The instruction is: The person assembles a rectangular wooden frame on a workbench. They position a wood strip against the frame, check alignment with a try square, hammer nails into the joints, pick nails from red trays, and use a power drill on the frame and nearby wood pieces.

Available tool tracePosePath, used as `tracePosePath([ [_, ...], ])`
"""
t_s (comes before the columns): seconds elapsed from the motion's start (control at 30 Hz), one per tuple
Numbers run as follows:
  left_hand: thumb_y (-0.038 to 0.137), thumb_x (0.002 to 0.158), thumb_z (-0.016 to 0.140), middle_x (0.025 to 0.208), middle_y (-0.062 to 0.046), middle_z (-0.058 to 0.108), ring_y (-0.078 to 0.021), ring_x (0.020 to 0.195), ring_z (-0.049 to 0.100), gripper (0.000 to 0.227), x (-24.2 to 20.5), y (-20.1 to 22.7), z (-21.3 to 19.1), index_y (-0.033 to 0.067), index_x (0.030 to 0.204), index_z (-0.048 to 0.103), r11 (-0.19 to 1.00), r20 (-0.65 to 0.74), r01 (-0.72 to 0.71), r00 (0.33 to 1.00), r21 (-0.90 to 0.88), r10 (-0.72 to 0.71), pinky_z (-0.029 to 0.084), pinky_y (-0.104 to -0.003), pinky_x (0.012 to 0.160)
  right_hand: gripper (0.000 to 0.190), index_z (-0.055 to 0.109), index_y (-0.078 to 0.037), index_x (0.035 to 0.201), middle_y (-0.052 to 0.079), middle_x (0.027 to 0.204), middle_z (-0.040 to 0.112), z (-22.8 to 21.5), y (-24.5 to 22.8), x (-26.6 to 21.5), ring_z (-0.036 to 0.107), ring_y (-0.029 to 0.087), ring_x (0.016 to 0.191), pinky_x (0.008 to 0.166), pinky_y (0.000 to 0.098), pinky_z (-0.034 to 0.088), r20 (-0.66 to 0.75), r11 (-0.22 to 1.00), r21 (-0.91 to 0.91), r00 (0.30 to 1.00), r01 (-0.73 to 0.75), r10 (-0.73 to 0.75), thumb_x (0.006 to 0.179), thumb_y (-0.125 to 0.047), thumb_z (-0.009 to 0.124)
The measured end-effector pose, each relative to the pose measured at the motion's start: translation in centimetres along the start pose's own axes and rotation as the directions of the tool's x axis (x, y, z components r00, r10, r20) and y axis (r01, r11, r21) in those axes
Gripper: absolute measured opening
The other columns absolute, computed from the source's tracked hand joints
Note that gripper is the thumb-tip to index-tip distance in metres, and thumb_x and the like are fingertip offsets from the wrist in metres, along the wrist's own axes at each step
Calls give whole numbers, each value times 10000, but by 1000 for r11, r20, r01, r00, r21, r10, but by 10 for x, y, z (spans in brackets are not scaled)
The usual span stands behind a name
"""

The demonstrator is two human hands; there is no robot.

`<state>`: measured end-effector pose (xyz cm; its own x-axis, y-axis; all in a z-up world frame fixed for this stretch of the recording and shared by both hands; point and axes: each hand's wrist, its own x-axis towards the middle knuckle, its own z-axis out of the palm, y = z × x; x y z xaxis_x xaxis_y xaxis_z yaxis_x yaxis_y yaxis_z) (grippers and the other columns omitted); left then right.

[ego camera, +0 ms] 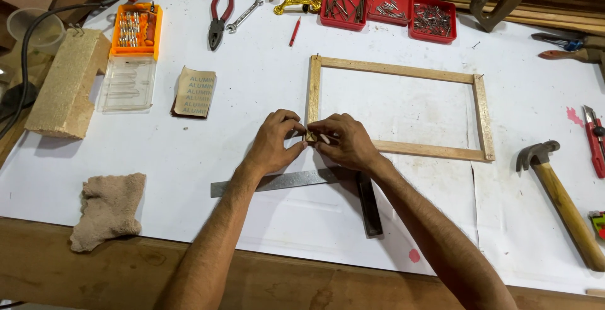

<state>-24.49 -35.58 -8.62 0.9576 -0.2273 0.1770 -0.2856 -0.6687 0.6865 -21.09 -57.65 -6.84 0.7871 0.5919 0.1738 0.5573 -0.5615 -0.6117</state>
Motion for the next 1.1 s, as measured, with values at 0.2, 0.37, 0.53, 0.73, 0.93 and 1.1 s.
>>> tracePosePath([
  [0.2,185,781,824,1190,-92,619,-227,1109,648,349,1,6,-6,44,1066,681,997,-13,-4,1000,-78,3,591,-327,947,481,648,-148,1332,73,1078,708,-6,10,-8,675,202,1016,893,365,618,-3,995,98,1000,-29,30,882,-238,792],
  [0.37,191,793,820,1086,-88,642,-220,961,670,331,16,30,-11,58,1049,658,992,-94,38,994,-118,-49,585,-341,855,503,637,-148,1338,83,1131,712,-51,8,-35,681,216,1029,894,393,604,-91,998,52,995,-42,46,868,-219,801],
  [0.53,173,852,812,993,-90,662,-252,895,604,225,54,106,11,71,993,670,975,-271,-218,937,37,220,532,-392,770,473,658,-137,1308,79,1113,735,-118,18,-88,689,220,984,875,379,599,-252,994,5,962,-106,104,860,-185,801],
  [0.73,163,889,793,1023,-101,668,-295,995,601,180,100,202,79,64,989,680,843,-246,-537,813,34,527,521,-430,861,376,712,-119,1220,69,1051,751,-191,43,-175,691,210,918,809,351,582,-419,956,-67,878,-285,232,869,-226,792],
  [0.93,218,855,803,1026,-122,683,-318,1030,611,223,122,275,186,69,991,708,855,-8,-516,856,44,517,537,-440,866,333,756,-126,1133,101,955,726,-233,95,-262,673,254,888,816,399,553,-515,832,-140,757,-537,402,853,-295,818],
  [1.1,285,824,796,1157,-143,655,-346,1144,548,421,137,309,267,118,1189,671,840,334,-500,845,212,418,509,-473,906,570,632,-97,1297,177,1150,642,-230,140,-312,562,376,1107,969,476,460,-489,725,-160,692,-670,532,809,-303,842],
])
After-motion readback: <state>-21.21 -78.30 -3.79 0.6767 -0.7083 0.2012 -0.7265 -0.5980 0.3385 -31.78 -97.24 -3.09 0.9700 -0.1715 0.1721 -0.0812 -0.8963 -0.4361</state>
